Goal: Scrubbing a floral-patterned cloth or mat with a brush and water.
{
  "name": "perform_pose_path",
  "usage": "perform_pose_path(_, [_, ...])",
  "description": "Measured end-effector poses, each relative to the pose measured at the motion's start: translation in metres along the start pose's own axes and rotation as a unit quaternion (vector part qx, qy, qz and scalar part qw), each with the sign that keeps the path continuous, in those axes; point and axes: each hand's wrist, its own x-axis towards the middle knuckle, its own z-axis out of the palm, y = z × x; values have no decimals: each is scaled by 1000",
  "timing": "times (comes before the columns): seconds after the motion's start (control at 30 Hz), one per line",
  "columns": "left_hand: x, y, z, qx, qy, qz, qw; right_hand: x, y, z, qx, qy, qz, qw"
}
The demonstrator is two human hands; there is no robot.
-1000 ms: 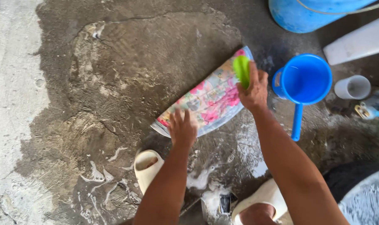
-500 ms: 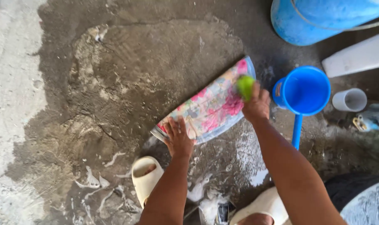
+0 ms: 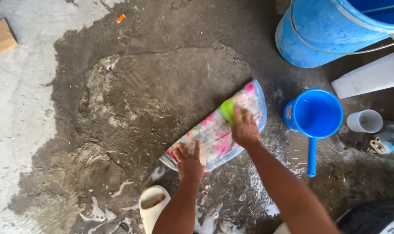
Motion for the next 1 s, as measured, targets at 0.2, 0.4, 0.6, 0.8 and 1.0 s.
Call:
perform_pose_path(0.2, [62, -18, 84, 31, 79, -2, 996, -43, -75, 55, -144, -240, -25, 960])
perform_pose_path(0.4, [22, -9, 26, -3, 9, 5, 1000, 35, 217, 133, -187, 77, -22, 979])
perform_pose_path(0.6, [5, -1, 3, -10, -16, -16, 1000, 38, 116, 131, -119, 64, -41, 990])
perform_pose_path(0.8, [10, -3, 10, -18, -9, -7, 1000, 35, 128, 66, -176, 3, -161, 971])
perform_pose_path(1.0, [18, 1, 15, -10, -20, -10, 1000, 76, 85, 65, 77, 134, 149, 977])
